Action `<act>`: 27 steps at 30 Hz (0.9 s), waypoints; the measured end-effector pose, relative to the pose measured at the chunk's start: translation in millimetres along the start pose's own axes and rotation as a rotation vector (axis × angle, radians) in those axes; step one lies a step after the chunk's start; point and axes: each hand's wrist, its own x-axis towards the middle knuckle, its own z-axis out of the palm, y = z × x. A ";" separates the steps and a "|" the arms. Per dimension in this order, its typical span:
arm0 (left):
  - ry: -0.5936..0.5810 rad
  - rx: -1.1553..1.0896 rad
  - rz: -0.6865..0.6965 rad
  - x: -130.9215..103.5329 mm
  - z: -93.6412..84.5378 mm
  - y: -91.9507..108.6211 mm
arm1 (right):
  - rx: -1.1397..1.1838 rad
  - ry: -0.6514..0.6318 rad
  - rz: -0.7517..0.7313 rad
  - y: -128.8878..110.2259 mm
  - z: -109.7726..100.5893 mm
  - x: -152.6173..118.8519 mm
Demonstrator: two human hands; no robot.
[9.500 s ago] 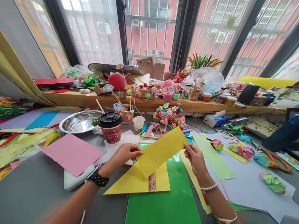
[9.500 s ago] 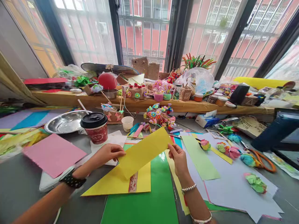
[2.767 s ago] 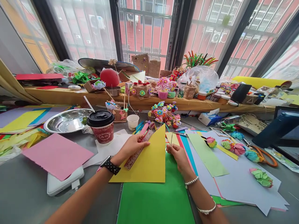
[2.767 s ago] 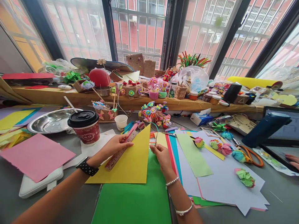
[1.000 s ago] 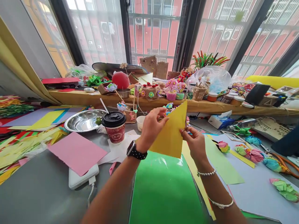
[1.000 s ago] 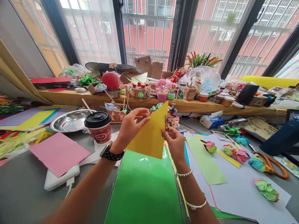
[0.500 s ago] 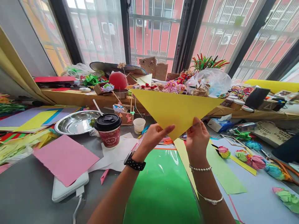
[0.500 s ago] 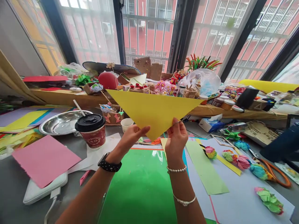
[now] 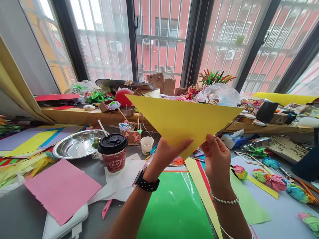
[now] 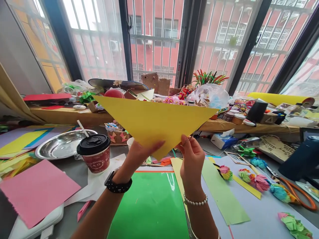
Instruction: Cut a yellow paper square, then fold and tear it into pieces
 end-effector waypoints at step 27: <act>0.479 0.226 0.216 -34.4 13.0 38.9 | -0.705 -0.816 -0.167 -40.0 -4.3 -33.5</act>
